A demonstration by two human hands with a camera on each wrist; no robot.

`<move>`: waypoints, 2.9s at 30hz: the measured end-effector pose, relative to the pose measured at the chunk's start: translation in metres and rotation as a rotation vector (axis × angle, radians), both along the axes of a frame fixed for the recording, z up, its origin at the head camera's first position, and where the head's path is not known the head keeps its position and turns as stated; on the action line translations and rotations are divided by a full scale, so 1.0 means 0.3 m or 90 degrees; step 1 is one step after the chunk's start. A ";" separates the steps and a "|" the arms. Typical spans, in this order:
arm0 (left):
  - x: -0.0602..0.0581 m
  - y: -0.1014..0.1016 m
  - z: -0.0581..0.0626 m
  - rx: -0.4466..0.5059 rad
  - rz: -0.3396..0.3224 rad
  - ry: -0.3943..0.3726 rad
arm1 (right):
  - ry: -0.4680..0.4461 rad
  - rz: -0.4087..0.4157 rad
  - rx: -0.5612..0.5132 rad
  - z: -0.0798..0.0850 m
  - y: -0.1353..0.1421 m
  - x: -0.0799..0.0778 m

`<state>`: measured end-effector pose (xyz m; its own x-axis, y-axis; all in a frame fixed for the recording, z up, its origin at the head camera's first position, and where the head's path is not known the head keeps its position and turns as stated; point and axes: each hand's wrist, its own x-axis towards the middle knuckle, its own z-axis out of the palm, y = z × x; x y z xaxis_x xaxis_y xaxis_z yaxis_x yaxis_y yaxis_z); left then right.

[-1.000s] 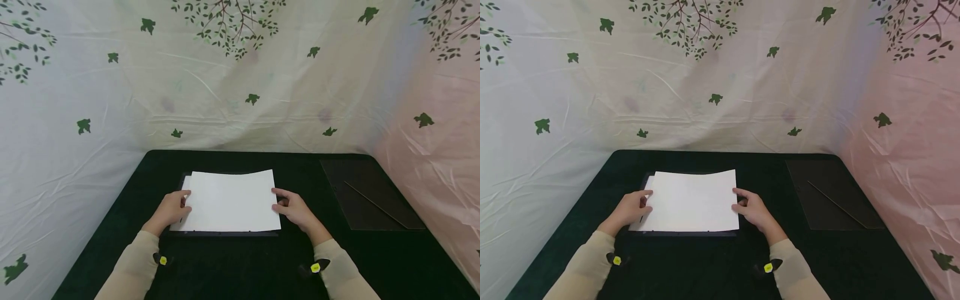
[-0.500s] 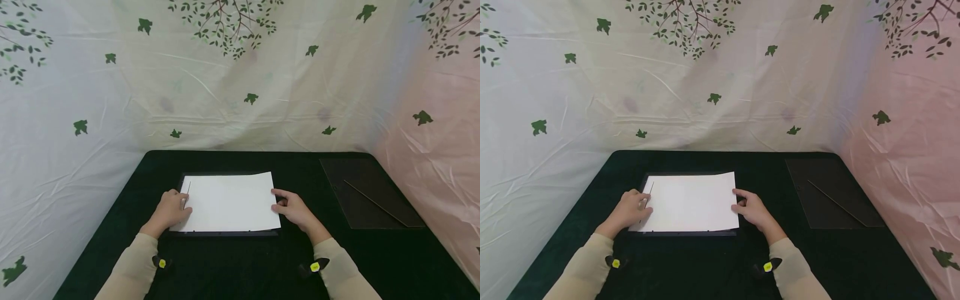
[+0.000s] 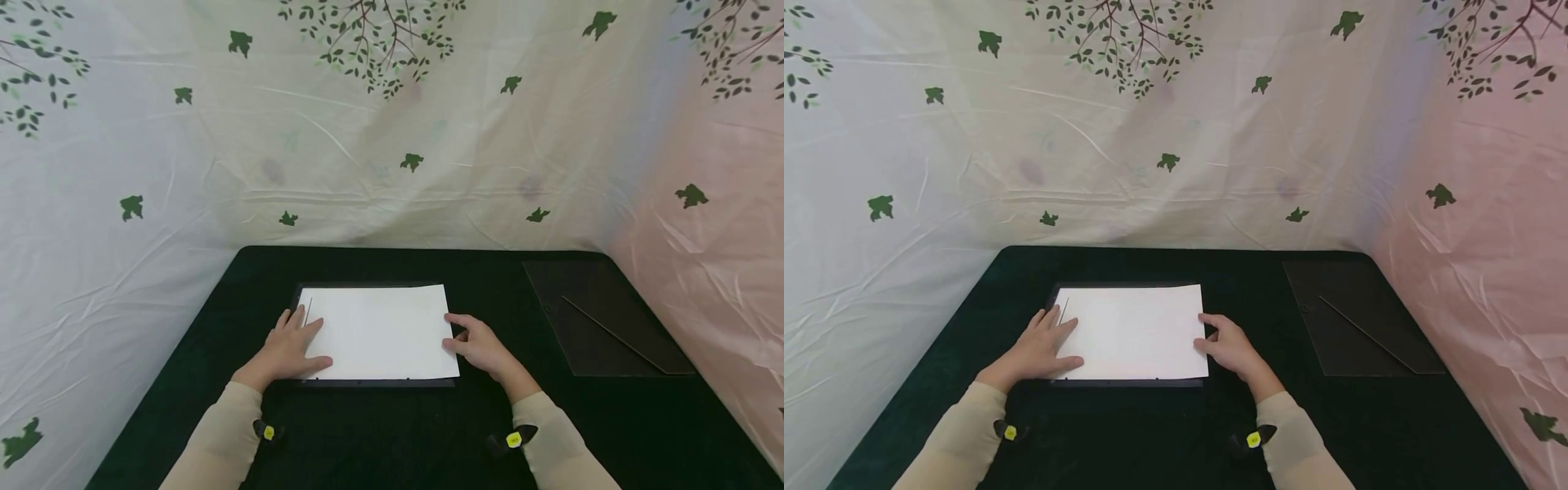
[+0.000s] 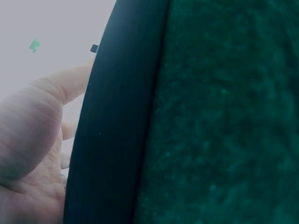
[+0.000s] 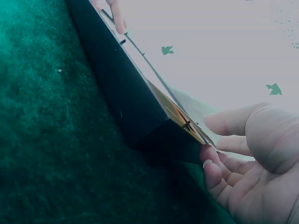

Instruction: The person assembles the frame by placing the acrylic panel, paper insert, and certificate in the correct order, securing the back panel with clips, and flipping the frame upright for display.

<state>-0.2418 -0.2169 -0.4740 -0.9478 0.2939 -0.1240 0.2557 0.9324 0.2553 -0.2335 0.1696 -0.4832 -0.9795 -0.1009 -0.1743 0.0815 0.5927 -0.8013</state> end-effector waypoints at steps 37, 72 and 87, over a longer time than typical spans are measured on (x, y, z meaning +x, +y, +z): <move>0.002 -0.035 -0.015 0.058 -0.007 0.021 | -0.121 -0.090 -0.332 -0.020 -0.007 -0.014; 0.021 -0.054 -0.015 0.076 0.002 0.035 | -0.108 -0.084 -0.315 0.007 -0.037 0.008; 0.014 -0.059 -0.017 0.064 0.037 0.015 | -0.047 -0.029 -0.196 0.011 -0.046 0.022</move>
<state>-0.2376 -0.2345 -0.4790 -0.9657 0.2487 -0.0746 0.2094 0.9158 0.3428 -0.2269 0.1557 -0.4799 -0.9700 -0.1156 -0.2137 0.1678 0.3175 -0.9333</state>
